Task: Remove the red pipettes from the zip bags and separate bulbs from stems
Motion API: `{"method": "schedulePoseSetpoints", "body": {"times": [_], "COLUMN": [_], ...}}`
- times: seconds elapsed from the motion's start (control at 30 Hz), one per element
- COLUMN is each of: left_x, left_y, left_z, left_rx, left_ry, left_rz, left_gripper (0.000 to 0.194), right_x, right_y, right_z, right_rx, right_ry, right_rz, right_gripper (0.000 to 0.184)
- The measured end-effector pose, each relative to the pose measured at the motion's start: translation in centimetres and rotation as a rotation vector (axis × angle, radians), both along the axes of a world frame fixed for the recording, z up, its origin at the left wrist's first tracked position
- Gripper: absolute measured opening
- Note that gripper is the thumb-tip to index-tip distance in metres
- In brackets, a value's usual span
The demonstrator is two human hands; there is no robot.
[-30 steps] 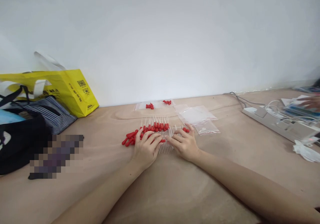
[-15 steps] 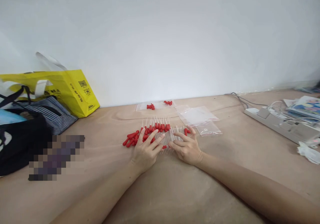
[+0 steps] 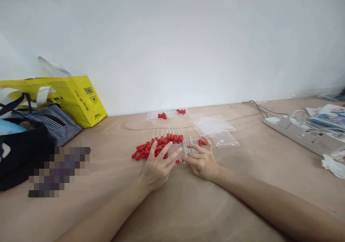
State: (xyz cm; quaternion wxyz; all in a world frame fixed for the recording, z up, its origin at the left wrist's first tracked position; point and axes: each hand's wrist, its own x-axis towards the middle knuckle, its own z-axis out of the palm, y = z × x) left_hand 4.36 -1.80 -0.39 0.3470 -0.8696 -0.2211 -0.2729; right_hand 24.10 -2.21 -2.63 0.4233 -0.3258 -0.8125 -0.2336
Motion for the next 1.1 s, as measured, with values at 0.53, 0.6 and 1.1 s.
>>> {"method": "schedulePoseSetpoints", "body": {"times": [0.53,0.6,1.1], "left_x": [-2.1,-2.4,-10.7], "left_y": [-0.2,0.1,5.2], "left_z": [0.7,0.8,1.5], "left_rx": [-0.057,-0.086,-0.810], "left_ry": [-0.216,-0.294,-0.794], "left_rz": [0.099,0.147,0.681], "left_gripper": [0.021,0.016,0.033], "right_x": [1.5,1.5,2.0], "right_y": [0.6,0.9,6.3], "right_z": [0.2,0.3,4.1], "right_rx": [-0.148,-0.212,-0.993], "right_ry": [0.184,0.210,0.310], "right_rz": [-0.091,-0.172,-0.399], "right_gripper": [0.016,0.018,0.023]}}
